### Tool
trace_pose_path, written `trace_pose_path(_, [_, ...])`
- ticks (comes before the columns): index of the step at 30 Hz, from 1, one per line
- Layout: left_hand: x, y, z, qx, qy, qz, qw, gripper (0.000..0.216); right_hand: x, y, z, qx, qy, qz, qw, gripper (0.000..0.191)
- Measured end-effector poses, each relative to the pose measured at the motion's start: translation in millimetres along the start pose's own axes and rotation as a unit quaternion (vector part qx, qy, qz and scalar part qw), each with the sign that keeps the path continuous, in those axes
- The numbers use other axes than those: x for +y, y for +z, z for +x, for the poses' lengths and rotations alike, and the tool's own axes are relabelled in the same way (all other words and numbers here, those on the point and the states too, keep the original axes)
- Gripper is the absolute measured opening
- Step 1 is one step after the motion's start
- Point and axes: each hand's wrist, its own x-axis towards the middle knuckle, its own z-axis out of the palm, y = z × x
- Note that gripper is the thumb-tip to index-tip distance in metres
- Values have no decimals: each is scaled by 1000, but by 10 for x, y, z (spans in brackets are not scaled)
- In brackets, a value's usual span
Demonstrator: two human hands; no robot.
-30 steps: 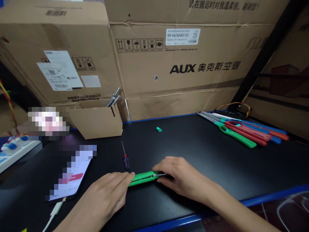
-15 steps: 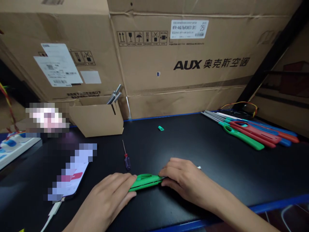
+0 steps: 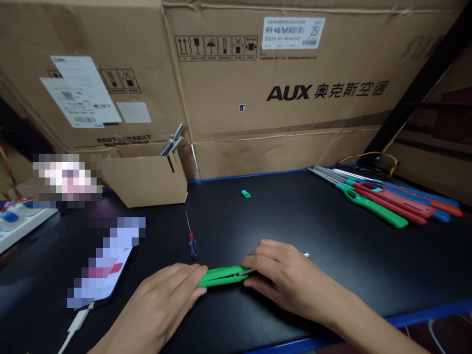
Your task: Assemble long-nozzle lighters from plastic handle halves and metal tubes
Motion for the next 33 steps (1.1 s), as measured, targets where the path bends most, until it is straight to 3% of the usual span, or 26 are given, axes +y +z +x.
trace_pose_path(4, [12,-7,21,-21,-9,-19,1000,26,-35,4,34,-14,-6,-43,999,15])
trace_pose_path(11, [69,-63,80,-6,-5,-10,1000,23,-30,8,53,-26,-33,-71,997,18])
trace_pose_path(18, [191,49,175,2,-27,45,999,25,-62,4,43,-23,-30,-73,997,17])
trace_pose_path(27, [173,3,123,12,-53,-16,998,15,-40,-44,-31,-27,34,7,999,16])
trace_pose_path(33, [193,28,81,38,-49,2,998,19,-82,-36,-47,-19,12,8,1000,17])
